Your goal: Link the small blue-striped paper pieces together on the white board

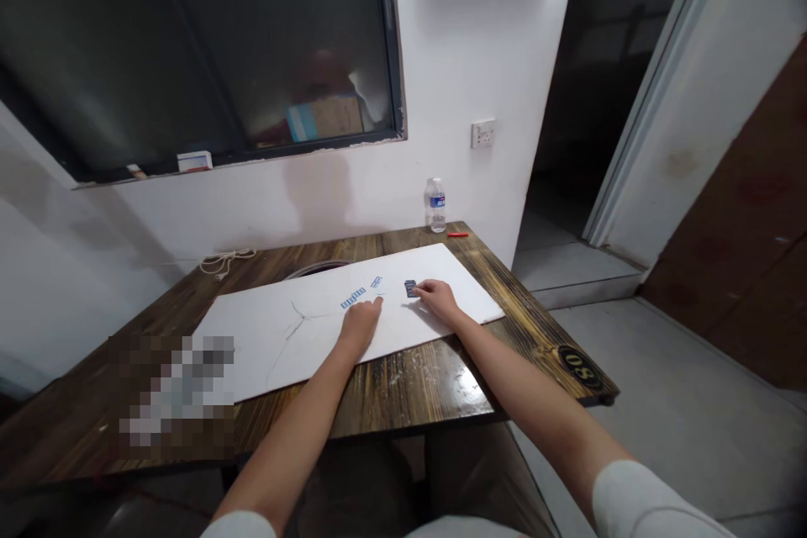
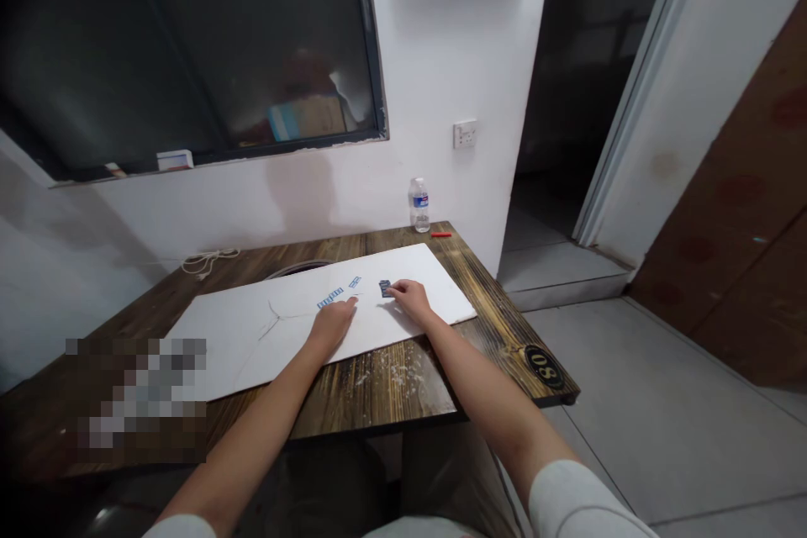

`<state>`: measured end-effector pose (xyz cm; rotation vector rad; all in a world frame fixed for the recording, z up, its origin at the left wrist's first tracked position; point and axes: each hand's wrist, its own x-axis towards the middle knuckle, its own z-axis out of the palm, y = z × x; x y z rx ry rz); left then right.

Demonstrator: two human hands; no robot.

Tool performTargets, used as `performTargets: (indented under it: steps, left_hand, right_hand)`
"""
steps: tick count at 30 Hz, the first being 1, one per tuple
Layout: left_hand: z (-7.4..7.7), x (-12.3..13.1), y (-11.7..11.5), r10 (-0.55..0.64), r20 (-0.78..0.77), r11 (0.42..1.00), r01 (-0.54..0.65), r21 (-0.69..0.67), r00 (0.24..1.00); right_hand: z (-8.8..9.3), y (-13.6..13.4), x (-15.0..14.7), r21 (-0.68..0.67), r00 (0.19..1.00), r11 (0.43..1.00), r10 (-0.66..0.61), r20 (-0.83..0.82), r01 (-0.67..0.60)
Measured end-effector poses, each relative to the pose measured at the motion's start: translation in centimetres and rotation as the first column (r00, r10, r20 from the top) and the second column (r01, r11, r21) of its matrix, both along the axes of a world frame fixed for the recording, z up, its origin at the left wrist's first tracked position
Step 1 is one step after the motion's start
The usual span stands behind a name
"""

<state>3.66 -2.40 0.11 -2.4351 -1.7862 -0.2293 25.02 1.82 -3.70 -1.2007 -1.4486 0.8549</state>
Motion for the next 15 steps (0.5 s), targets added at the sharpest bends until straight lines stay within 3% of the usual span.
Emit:
performTargets:
  steps: [3, 6, 12, 15]
  left_hand:
    - [-0.1, 0.7, -0.2, 0.065, -0.13, 0.997, -0.057, 0.061, 0.989]
    - [0.0, 1.4, -0.5, 0.099, -0.163, 0.994, -0.088, 0.071, 0.982]
    - [0.3, 0.6, 0.2, 0.092, -0.019, 0.994, -0.091, 0.057, 0.996]
    - [0.2, -0.3, 0.9, 0.023, 0.024, 0.998, -0.024, 0.061, 0.999]
  right_hand:
    - [0.0, 0.0, 0.0, -0.004, 1.0, 1.0, -0.007, 0.007, 0.007]
    - [-0.1, 0.1, 0.1, -0.006, 1.0, 1.0, 0.003, 0.012, -0.003]
    - [-0.6, 0.7, 0.1, -0.017, 0.995, 0.999, 0.046, -0.093, -0.048]
    - [-0.6, 0.8, 0.2, -0.028, 0.986, 0.998, 0.055, -0.155, -0.06]
